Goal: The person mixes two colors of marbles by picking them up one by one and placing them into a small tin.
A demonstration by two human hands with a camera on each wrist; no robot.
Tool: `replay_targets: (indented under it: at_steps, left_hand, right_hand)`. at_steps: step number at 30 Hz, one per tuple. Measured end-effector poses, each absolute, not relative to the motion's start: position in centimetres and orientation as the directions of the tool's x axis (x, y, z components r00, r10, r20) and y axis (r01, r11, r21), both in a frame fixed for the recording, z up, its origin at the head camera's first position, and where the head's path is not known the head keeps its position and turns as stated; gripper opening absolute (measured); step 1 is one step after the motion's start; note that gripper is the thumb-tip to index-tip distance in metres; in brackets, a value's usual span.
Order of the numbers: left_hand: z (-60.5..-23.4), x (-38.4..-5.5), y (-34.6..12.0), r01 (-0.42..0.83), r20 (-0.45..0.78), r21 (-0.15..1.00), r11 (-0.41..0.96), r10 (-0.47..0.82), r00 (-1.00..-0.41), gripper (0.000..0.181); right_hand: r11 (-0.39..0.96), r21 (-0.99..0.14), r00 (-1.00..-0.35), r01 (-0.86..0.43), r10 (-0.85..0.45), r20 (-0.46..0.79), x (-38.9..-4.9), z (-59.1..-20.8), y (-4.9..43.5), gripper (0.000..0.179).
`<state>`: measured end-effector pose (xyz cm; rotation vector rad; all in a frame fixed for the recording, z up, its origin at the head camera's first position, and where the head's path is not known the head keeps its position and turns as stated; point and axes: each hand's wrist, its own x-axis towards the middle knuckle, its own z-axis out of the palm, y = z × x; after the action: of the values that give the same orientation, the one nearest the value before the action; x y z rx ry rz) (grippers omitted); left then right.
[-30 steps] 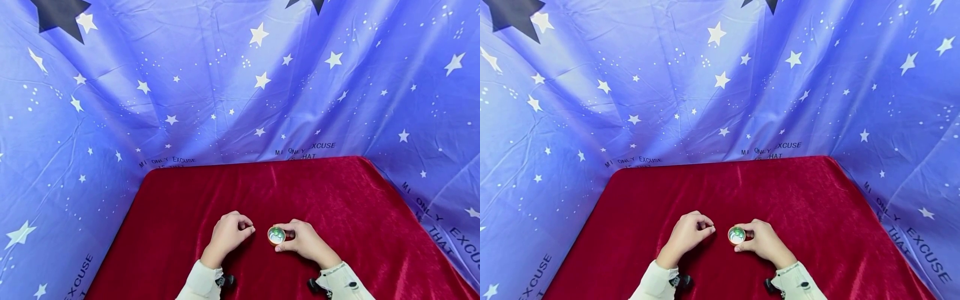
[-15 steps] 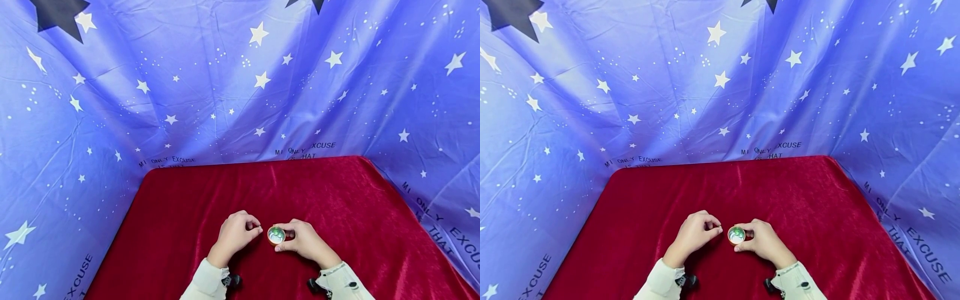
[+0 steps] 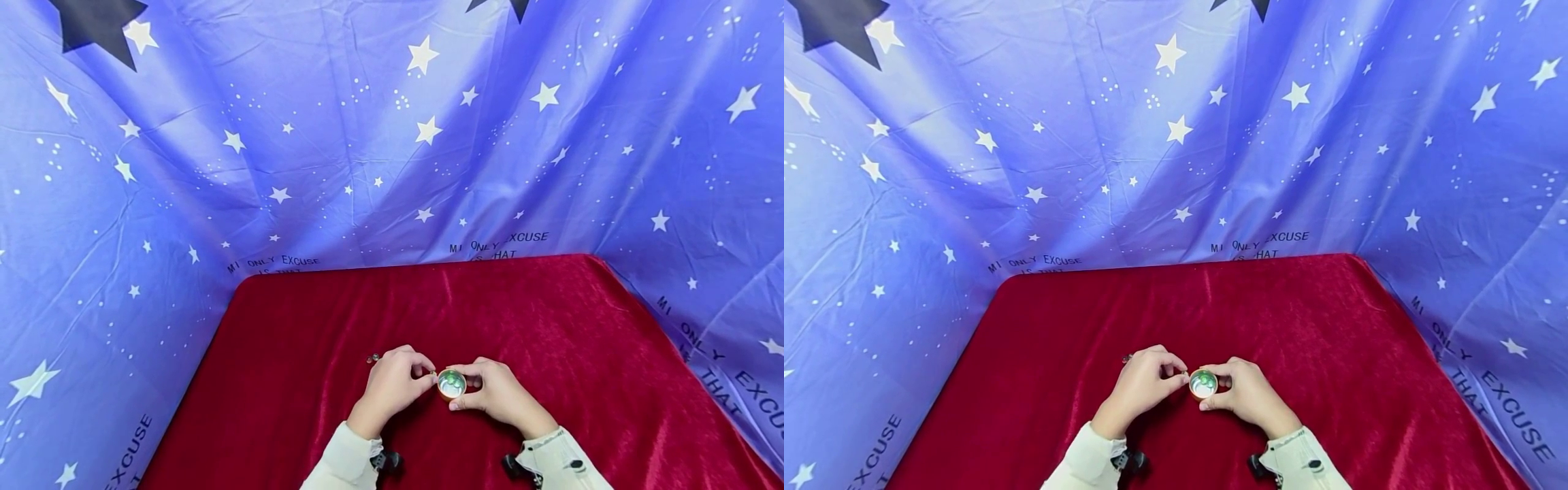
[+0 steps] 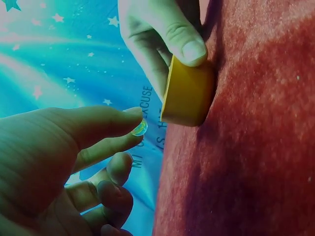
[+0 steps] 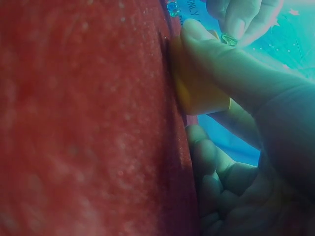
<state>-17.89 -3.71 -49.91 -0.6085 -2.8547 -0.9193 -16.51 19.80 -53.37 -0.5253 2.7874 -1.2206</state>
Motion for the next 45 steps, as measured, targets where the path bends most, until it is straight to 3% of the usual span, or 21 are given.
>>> replay_targets:
  at_steps: [45]
  left_hand:
    - [-50.0, -17.8, -1.6, 0.452, 0.220, 0.483, 0.750, 0.396, -0.892, 0.009]
  right_hand:
    - [0.620, -0.712, -0.929, -0.330, -0.347, 0.128, -16.5, -53.5, 19.9, 0.058]
